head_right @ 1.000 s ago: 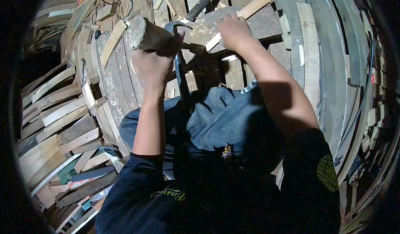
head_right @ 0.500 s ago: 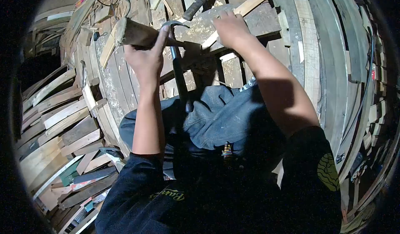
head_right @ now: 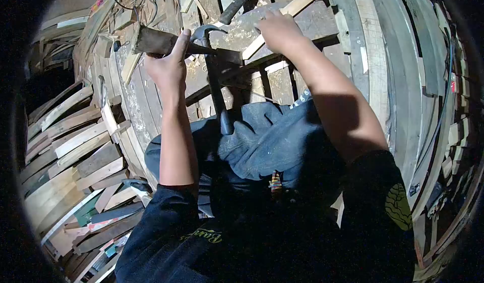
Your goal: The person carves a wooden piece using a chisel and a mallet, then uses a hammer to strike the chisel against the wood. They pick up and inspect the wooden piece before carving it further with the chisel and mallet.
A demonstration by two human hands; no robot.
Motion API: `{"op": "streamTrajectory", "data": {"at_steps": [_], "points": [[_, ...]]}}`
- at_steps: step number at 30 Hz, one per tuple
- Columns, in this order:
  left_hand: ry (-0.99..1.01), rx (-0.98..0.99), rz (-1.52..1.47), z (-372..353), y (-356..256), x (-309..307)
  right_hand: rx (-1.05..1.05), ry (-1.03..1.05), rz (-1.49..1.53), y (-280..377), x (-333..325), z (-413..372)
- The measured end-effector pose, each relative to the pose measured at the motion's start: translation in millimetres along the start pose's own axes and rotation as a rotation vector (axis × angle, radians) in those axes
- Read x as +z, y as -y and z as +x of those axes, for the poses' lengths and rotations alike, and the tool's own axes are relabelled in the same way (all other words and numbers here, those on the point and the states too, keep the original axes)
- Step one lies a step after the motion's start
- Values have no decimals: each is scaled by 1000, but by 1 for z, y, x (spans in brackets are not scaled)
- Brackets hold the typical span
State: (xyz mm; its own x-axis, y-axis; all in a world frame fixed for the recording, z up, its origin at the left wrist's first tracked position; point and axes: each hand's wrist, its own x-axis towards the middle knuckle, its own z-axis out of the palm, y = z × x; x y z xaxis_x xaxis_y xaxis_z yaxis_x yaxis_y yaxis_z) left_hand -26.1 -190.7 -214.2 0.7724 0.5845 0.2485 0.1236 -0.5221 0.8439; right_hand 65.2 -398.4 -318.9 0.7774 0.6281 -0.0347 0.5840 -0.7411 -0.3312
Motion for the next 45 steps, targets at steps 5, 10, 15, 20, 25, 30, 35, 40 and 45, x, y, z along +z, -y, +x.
{"op": "streamTrajectory", "data": {"at_steps": [5, 10, 15, 20, 25, 30, 35, 40, 45], "points": [[-2, 14, -9, -4, -4, 2, 23, 123, -17, 4, -12, 1], [24, 85, 55, -15, -15, 10, -127, -207, 327, 8, -19, 12], [-13, 332, 38, -22, -23, 19, -350, -364, 1016, 81, -95, 14], [35, 422, 23, -21, -12, 12, -418, -268, 871, 105, -103, 23], [80, 399, 12, -21, -8, 18, -448, -319, 897, 97, -93, 20], [620, 105, 348, -13, -30, -24, -415, -429, 857, 82, -95, 21], [602, -139, 585, -37, 31, -56, -386, -302, 848, 90, -103, 11], [746, -297, 668, -105, 42, -41, -396, -346, 880, 87, -96, 15], [582, -383, 554, -122, 46, -16, -281, -111, 1005, 77, -137, -2]]}}
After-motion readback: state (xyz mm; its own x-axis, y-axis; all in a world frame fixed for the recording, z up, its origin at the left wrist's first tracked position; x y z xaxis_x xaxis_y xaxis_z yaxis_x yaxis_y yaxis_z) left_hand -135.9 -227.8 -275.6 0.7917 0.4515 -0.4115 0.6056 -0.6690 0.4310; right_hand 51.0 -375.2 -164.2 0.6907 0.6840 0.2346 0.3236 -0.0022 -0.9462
